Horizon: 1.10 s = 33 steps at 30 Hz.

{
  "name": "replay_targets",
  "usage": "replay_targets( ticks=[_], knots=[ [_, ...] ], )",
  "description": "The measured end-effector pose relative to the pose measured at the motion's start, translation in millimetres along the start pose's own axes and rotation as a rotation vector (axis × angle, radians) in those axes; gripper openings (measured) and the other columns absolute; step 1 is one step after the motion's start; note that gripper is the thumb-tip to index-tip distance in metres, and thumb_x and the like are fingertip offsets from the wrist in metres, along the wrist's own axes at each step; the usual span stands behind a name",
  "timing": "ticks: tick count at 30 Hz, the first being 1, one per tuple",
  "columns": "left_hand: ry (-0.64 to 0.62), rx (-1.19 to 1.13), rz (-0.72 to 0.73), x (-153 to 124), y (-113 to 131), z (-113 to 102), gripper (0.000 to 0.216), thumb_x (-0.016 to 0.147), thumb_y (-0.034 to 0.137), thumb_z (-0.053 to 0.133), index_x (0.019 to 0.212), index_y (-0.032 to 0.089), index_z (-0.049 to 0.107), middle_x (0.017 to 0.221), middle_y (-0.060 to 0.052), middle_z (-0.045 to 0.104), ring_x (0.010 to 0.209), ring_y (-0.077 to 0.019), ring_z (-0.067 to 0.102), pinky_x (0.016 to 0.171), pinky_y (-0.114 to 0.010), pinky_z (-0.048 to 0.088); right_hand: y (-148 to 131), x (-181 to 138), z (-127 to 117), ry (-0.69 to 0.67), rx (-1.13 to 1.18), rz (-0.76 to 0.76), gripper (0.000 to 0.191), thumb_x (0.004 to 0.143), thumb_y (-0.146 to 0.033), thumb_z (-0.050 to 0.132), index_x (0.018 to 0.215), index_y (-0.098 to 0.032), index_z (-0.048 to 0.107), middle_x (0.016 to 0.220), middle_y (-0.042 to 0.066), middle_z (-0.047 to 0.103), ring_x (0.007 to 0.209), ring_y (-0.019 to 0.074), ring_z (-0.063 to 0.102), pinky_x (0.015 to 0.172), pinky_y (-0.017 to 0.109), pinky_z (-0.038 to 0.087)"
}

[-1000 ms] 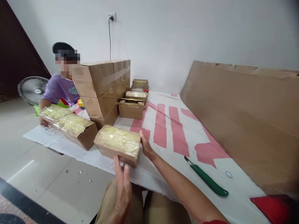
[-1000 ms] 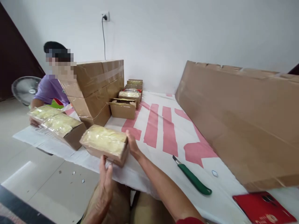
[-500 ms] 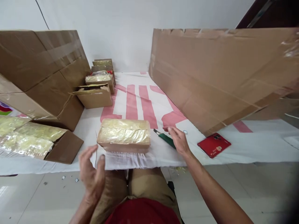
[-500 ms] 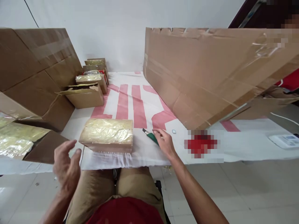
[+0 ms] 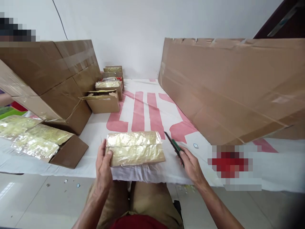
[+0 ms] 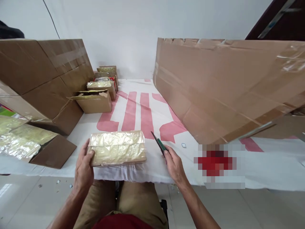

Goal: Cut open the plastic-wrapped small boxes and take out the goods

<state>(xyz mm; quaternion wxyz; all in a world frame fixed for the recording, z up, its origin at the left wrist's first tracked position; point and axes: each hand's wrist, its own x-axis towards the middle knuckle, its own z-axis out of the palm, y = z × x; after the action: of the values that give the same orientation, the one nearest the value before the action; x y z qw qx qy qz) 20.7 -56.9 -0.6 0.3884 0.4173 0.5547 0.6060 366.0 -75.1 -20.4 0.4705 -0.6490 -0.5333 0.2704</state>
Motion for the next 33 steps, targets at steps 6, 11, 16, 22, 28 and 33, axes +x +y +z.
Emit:
replay_targets(
  ticks=[6, 11, 16, 22, 28, 33],
  knots=[
    [-0.029, -0.017, -0.032, -13.6, 7.5, 4.3, 0.072, 0.098, 0.054, 0.058, 0.162, 0.026, 0.040, 0.171, -0.009, 0.040, 0.160, -0.0329, 0.034, 0.133, -0.050, 0.026, -60.0, 2.3, 49.0, -0.086, 0.530, 0.215, 0.051, 0.082, -0.072, 0.072, 0.095, -0.023, 0.068, 0.060, -0.004, 0.057, 0.048, 0.0127, 0.048, 0.046, 0.025, 0.040],
    [-0.045, 0.041, 0.121, 12.7, 8.1, -4.9, 0.073, 0.088, 0.052, 0.070, 0.153, 0.024, 0.054, 0.171, -0.010, 0.040, 0.162, -0.0362, 0.029, 0.134, -0.053, 0.019, -64.3, 5.2, 49.5, -0.149, 0.522, 0.237, 0.052, 0.076, -0.070, 0.080, 0.093, -0.022, 0.068, 0.061, -0.001, 0.061, 0.051, 0.0138, 0.053, 0.045, 0.025, 0.043],
    [-0.180, 0.067, 0.204, 34.7, 10.3, -12.6, 0.082, 0.080, 0.057, 0.078, 0.151, 0.023, 0.056, 0.170, -0.013, 0.042, 0.160, -0.0398, 0.032, 0.132, -0.057, 0.024, -91.7, 20.6, 4.1, -0.102, 0.210, -0.076, 0.039, 0.089, -0.062, 0.072, 0.100, -0.025, 0.077, 0.079, 0.003, 0.072, 0.054, 0.0138, 0.056, 0.047, 0.027, 0.046],
    [-0.238, -0.090, 0.073, 42.4, -0.8, -11.1, 0.073, 0.080, 0.049, 0.074, 0.146, 0.022, 0.059, 0.170, -0.012, 0.042, 0.159, -0.0405, 0.034, 0.131, -0.055, 0.026, -174.4, 51.5, 20.5, -0.525, -0.218, -0.551, 0.029, 0.098, -0.041, 0.063, 0.120, -0.033, 0.080, 0.108, 0.003, 0.082, 0.095, 0.0263, 0.077, 0.085, 0.041, 0.062],
    [-0.263, -0.200, 0.117, 40.1, -20.6, -8.5, 0.075, 0.075, 0.032, 0.065, 0.150, 0.027, 0.057, 0.170, -0.006, 0.043, 0.158, -0.0381, 0.034, 0.130, -0.054, 0.027, -198.1, 70.1, 69.3, -0.760, -0.457, -0.777, 0.030, 0.100, -0.033, 0.058, 0.122, -0.029, 0.078, 0.116, 0.004, 0.082, 0.103, 0.0249, 0.076, 0.087, 0.037, 0.059],
    [-0.272, -0.236, 0.094, 40.0, -22.0, -9.0, 0.079, 0.073, 0.036, 0.066, 0.150, 0.025, 0.054, 0.169, -0.008, 0.044, 0.155, -0.0407, 0.040, 0.127, -0.056, 0.033, -201.6, 69.9, 87.9, -0.757, -0.726, -0.886, 0.023, 0.102, -0.032, 0.058, 0.107, -0.022, 0.078, 0.098, 0.005, 0.080, 0.081, 0.0203, 0.072, 0.062, 0.029, 0.045]
  ],
)
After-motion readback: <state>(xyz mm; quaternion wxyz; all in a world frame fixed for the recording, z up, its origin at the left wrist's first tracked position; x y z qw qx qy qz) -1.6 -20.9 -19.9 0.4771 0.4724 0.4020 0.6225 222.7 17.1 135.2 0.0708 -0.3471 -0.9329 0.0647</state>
